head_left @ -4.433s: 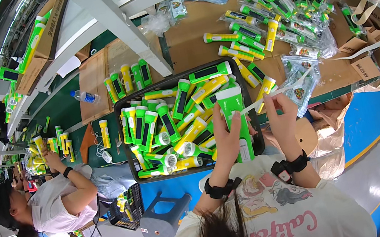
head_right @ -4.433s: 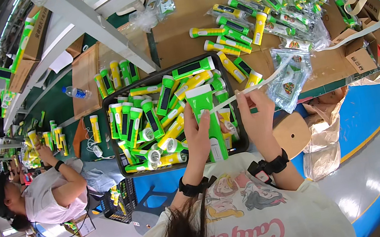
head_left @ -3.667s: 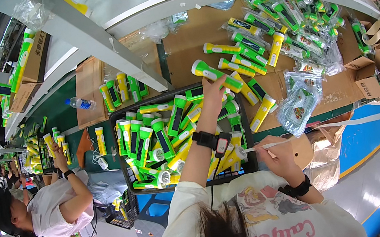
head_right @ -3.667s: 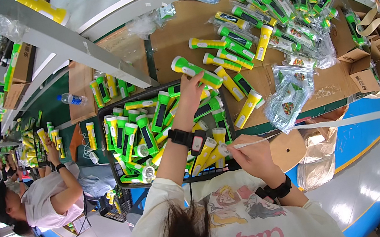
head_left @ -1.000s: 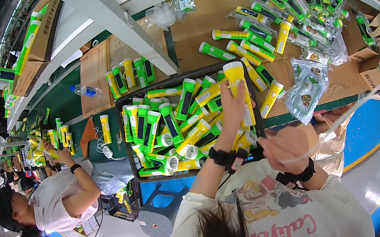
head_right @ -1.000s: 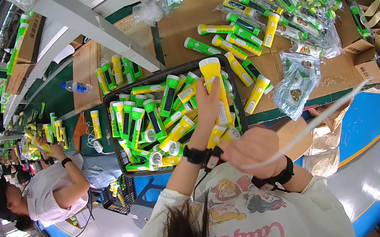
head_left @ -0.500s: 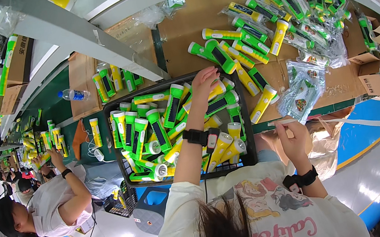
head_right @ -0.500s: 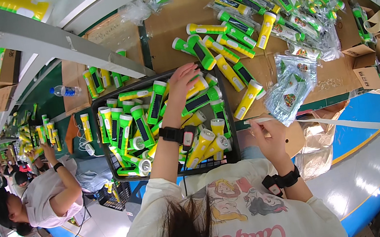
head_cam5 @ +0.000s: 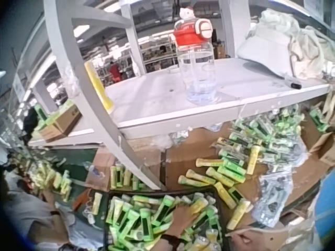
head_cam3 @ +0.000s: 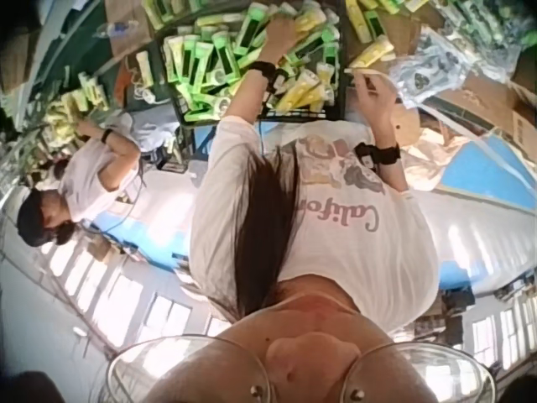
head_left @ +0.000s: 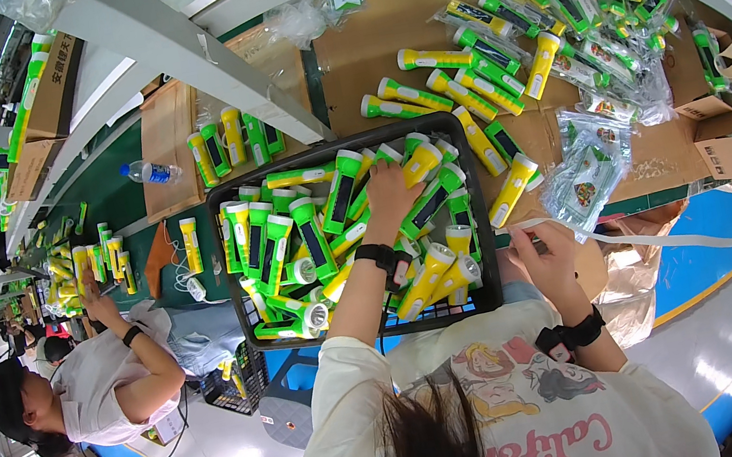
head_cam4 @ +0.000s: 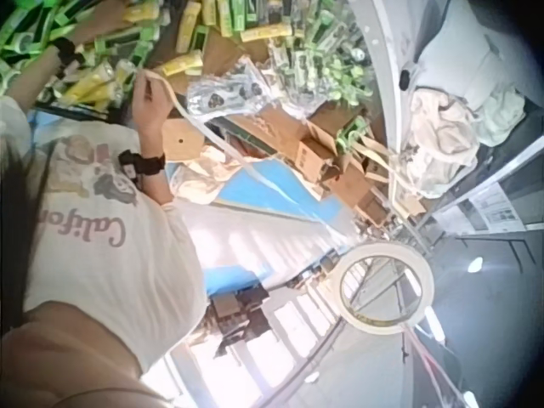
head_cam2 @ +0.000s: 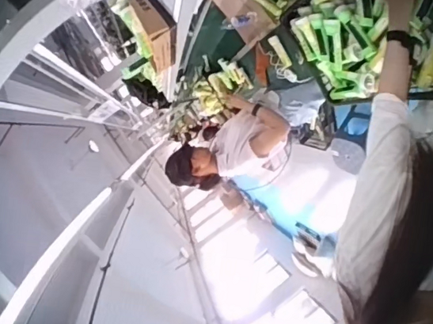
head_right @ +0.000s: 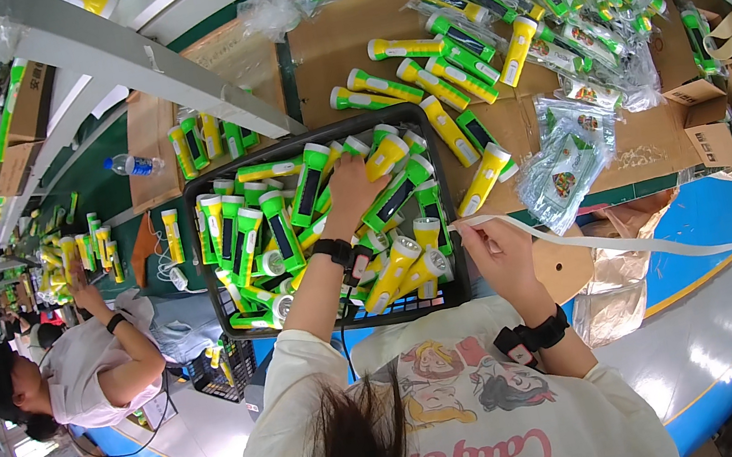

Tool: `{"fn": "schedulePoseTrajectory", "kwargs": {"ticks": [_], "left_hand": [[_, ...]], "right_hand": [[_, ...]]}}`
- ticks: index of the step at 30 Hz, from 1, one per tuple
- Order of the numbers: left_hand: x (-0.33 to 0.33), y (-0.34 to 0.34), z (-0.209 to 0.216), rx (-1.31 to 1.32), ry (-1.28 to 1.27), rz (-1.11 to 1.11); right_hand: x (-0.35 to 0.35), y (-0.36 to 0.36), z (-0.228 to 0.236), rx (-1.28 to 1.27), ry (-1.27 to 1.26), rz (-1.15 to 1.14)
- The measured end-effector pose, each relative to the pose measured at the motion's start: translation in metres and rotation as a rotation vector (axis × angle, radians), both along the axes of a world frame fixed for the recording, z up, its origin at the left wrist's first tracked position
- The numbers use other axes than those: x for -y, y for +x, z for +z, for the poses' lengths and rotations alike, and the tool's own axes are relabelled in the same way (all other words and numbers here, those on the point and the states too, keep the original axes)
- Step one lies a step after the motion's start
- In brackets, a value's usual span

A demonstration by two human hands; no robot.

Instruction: Apply adhesive labels or tapes to the handles of yellow and green flashlights on an assembly line.

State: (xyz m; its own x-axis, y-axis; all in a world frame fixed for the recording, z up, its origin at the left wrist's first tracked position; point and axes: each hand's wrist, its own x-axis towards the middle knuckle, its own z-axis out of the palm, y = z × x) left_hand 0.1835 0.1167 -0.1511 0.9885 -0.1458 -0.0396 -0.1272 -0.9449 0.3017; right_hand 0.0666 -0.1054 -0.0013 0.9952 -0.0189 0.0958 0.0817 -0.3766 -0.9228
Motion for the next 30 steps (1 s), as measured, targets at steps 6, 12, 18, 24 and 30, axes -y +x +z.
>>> {"fn": "schedulePoseTrajectory", "kwargs": {"ticks": [6, 12, 18, 24, 30], "left_hand": [[-0.007, -0.019, 0.034, -0.163, -0.64, 0.277], [0.01, -0.071, 0.121, -0.494, -1.55, 0.318], [0.015, -0.11, 0.152, -0.457, -1.961, 0.326], [0.01, -0.134, 0.162, -0.323, -2.086, 0.109], [0.022, -0.143, 0.18, -0.248, -2.016, 0.33]], "right_hand": [[0.01, -0.011, -0.01, 0.099, -0.055, -0.06], [0.0, -0.017, -0.017, -0.047, 0.448, -0.158], [-0.024, -0.022, -0.01, -0.056, 0.616, -0.04], [-0.058, -0.023, 0.02, 0.078, 0.836, 0.13], [-0.082, -0.026, 0.031, 0.106, 0.648, 0.149]]}}
